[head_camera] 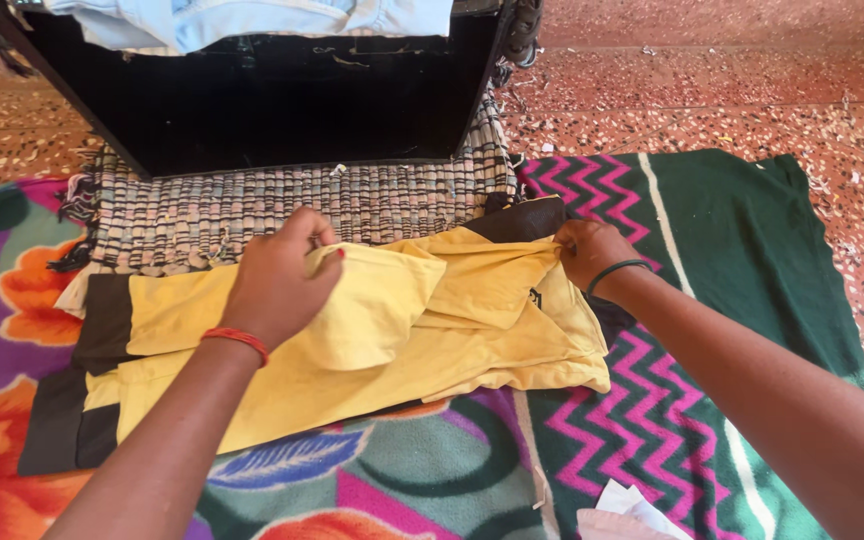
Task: The person folds a pair of blue jeans and places them in a suitcase. Then, the person folds a yellow and black hoodie on a colorful mat and places it in the suitcase.
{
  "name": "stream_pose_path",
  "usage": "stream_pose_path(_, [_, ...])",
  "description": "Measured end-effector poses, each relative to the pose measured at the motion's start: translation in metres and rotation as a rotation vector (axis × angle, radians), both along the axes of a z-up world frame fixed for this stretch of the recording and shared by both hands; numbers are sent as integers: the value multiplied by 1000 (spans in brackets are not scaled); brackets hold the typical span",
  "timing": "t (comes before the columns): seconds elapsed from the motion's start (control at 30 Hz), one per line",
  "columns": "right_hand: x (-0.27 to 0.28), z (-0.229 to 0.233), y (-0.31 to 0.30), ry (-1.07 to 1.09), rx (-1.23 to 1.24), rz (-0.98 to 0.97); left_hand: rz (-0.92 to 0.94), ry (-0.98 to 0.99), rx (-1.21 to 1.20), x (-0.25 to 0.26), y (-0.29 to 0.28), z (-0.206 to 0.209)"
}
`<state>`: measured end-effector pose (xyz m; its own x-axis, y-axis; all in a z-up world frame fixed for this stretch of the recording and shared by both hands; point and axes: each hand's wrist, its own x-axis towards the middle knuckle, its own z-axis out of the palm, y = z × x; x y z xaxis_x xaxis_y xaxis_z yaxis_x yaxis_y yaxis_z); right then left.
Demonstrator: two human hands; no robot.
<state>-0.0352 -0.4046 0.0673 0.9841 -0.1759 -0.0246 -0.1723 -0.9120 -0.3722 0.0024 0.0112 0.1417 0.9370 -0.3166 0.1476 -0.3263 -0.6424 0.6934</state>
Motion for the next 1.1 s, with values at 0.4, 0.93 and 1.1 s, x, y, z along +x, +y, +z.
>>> stream_pose_path(0.4, [5, -9, -4, -59, -24, -22, 420, -15, 379, 19, 96, -87])
stream_pose_path(0.93, [15, -32, -9, -146, 20, 4, 448, -325, 616, 34, 151, -102])
stream_pose_path(1.1, [16, -29, -1, -145, 9, -3, 326, -485, 543, 28, 131, -104])
